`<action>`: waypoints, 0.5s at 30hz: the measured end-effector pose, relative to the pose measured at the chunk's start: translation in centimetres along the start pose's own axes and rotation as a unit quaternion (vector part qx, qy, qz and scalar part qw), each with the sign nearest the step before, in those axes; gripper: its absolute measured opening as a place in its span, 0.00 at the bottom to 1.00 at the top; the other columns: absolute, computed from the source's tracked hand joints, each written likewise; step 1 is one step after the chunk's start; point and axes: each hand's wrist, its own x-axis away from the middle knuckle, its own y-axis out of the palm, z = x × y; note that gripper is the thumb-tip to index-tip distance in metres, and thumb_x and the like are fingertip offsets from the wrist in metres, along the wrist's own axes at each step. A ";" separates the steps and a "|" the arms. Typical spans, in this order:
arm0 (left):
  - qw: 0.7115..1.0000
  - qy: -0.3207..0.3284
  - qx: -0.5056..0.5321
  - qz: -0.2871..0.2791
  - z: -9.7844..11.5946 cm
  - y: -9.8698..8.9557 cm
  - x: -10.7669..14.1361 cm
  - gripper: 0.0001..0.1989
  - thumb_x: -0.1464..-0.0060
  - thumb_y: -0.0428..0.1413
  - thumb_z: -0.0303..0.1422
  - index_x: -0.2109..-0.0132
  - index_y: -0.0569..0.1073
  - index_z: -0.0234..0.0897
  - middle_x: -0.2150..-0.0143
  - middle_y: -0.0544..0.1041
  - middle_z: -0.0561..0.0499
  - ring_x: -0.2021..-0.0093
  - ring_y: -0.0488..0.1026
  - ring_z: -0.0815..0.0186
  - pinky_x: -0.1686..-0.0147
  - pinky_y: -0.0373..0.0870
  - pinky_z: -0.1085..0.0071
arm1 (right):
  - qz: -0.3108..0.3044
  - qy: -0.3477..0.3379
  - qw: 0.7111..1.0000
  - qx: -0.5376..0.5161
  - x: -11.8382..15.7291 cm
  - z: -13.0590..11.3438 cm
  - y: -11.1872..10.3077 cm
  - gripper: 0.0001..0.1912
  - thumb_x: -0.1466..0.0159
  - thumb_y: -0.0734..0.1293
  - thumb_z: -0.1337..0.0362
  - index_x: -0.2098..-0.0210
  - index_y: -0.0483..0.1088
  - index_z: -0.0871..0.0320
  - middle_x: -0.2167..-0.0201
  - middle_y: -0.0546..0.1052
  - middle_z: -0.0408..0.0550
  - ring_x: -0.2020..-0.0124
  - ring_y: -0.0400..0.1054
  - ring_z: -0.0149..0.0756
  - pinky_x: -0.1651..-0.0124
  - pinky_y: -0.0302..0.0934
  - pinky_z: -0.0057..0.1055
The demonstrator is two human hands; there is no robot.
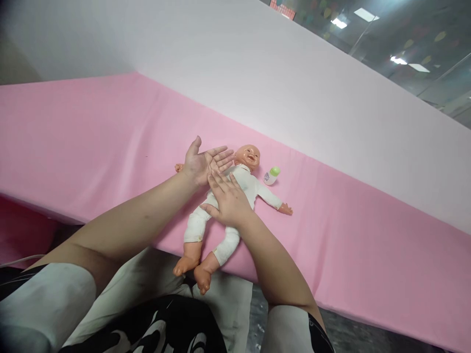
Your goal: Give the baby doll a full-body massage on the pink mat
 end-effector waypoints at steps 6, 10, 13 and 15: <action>1.000 -0.021 0.008 -0.015 -1.4 0.4 0.4 0.42 0.35 0.46 0.62 0.33 0.70 0.31 0.45 0.82 0.31 0.43 0.81 0.45 0.42 0.77 0.52 | 0.007 0.003 1.000 0.005 -0.1 -0.3 -0.1 0.54 0.29 0.58 0.34 0.21 0.40 0.66 0.20 0.48 0.62 0.18 0.38 0.52 0.19 0.31 0.57; 0.998 -0.064 -0.005 -0.026 -3.1 1.0 0.8 0.41 0.34 0.46 0.61 0.38 0.74 0.25 0.47 0.83 0.28 0.44 0.81 0.44 0.40 0.74 0.51 | 0.023 0.033 0.999 0.010 -0.1 -0.1 0.0 0.56 0.30 0.60 0.34 0.20 0.36 0.64 0.20 0.46 0.61 0.18 0.33 0.51 0.19 0.30 0.58; 0.996 -0.087 -0.010 -0.029 -3.8 1.2 0.9 0.42 0.36 0.47 0.63 0.39 0.75 0.27 0.46 0.82 0.30 0.43 0.81 0.44 0.38 0.72 0.50 | 0.033 0.053 0.998 0.023 -0.1 0.2 0.2 0.54 0.29 0.60 0.36 0.20 0.34 0.63 0.19 0.44 0.61 0.18 0.32 0.52 0.19 0.28 0.60; 0.994 -0.099 -0.009 -0.036 -3.9 1.2 0.9 0.41 0.36 0.48 0.63 0.38 0.76 0.31 0.45 0.83 0.32 0.43 0.81 0.44 0.38 0.72 0.50 | 0.041 0.064 0.997 0.034 -0.1 0.2 0.3 0.54 0.29 0.61 0.36 0.20 0.33 0.61 0.19 0.43 0.61 0.18 0.32 0.54 0.20 0.27 0.61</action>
